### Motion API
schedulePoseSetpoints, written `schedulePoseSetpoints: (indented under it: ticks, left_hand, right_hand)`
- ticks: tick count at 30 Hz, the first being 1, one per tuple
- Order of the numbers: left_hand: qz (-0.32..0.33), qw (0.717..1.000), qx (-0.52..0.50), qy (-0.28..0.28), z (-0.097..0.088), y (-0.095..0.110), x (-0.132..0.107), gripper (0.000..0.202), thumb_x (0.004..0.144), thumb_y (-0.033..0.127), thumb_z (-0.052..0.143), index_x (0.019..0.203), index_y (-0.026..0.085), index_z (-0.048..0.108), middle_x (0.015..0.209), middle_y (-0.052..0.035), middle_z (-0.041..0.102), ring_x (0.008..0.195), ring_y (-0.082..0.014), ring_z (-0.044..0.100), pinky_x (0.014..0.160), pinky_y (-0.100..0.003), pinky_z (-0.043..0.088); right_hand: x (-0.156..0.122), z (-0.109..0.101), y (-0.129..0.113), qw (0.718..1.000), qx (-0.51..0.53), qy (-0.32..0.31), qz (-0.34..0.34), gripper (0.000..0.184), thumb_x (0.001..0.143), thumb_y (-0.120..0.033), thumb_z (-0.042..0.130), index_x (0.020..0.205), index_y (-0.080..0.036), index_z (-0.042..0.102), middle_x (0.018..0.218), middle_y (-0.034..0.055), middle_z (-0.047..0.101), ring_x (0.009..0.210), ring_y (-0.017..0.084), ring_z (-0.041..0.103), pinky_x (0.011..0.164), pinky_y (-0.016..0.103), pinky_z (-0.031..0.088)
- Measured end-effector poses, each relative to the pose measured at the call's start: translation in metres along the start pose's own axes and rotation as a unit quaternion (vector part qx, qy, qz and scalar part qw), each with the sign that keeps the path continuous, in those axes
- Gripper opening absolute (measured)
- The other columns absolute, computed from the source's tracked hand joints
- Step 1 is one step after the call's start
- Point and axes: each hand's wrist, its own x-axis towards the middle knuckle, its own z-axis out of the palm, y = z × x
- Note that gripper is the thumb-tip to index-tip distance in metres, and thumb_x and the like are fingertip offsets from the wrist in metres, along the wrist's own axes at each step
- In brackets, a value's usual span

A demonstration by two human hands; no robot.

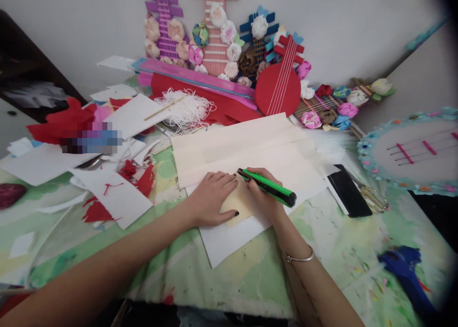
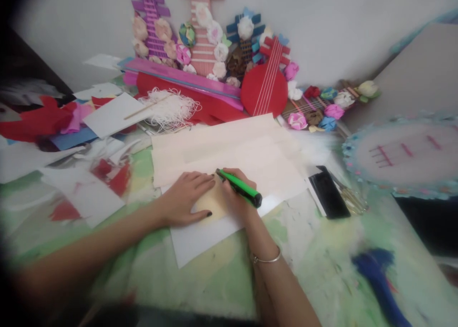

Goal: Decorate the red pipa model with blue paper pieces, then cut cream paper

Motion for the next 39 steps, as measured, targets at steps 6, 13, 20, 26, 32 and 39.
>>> schedulePoseSetpoints:
  ticks: [6, 13, 20, 26, 32, 39]
  left_hand:
    - [-0.019, 0.999, 0.027, 0.008, -0.001, 0.014, 0.008, 0.048, 0.080, 0.047, 0.054, 0.114, 0.013, 0.054, 0.114, -0.0151, 0.058, 0.103, -0.0308, 0.049, 0.088, -0.046, 0.037]
    - [-0.017, 0.998, 0.037, 0.046, 0.010, 0.017, 0.005, 0.047, 0.082, 0.045, 0.052, 0.113, 0.010, 0.054, 0.119, -0.0197, 0.056, 0.113, -0.0345, 0.047, 0.094, -0.049, 0.036]
    - [-0.017, 0.998, 0.030, 0.045, 0.010, 0.016, 0.005, 0.048, 0.082, 0.046, 0.052, 0.113, 0.009, 0.055, 0.120, -0.0202, 0.056, 0.114, -0.0345, 0.047, 0.095, -0.048, 0.037]
    - [-0.017, 0.998, 0.030, 0.044, 0.011, 0.015, 0.005, 0.050, 0.082, 0.045, 0.052, 0.115, 0.007, 0.054, 0.122, -0.0208, 0.055, 0.114, -0.0348, 0.047, 0.095, -0.048, 0.036]
    - [-0.019, 0.998, 0.024, 0.048, 0.010, 0.015, 0.004, 0.049, 0.082, 0.046, 0.053, 0.114, 0.009, 0.054, 0.122, -0.0201, 0.055, 0.115, -0.0350, 0.047, 0.096, -0.049, 0.036]
    - [-0.021, 0.998, 0.021, 0.051, 0.010, 0.015, 0.004, 0.047, 0.081, 0.045, 0.053, 0.113, 0.010, 0.055, 0.122, -0.0199, 0.056, 0.114, -0.0348, 0.047, 0.095, -0.049, 0.036]
  right_hand:
    - [-0.002, 0.002, 0.002, 1.000, 0.007, -0.002, -0.028, 0.022, 0.081, -0.020, 0.055, 0.101, -0.022, 0.064, 0.098, 0.0039, 0.071, 0.087, 0.019, 0.068, 0.083, 0.033, 0.053]
    - [-0.001, 0.004, 0.002, 0.999, -0.010, 0.009, -0.047, 0.021, 0.081, -0.022, 0.054, 0.100, -0.022, 0.064, 0.098, 0.0039, 0.072, 0.087, 0.019, 0.068, 0.080, 0.032, 0.054]
    - [-0.003, 0.005, -0.001, 0.999, -0.009, 0.011, -0.042, 0.022, 0.081, -0.021, 0.055, 0.101, -0.023, 0.064, 0.099, 0.0031, 0.072, 0.089, 0.018, 0.068, 0.081, 0.030, 0.054]
    - [-0.003, 0.003, -0.002, 0.999, -0.017, 0.023, -0.022, 0.022, 0.079, -0.021, 0.057, 0.099, -0.022, 0.064, 0.094, 0.0027, 0.072, 0.078, 0.017, 0.068, 0.074, 0.030, 0.055]
    - [-0.004, 0.002, -0.002, 0.999, -0.033, 0.014, -0.028, 0.023, 0.079, -0.020, 0.056, 0.100, -0.023, 0.064, 0.098, 0.0029, 0.072, 0.083, 0.018, 0.069, 0.076, 0.028, 0.055]
    - [-0.005, 0.001, -0.005, 0.998, -0.039, -0.001, -0.047, 0.022, 0.081, -0.023, 0.055, 0.101, -0.023, 0.064, 0.098, 0.0024, 0.072, 0.083, 0.017, 0.069, 0.075, 0.027, 0.055]
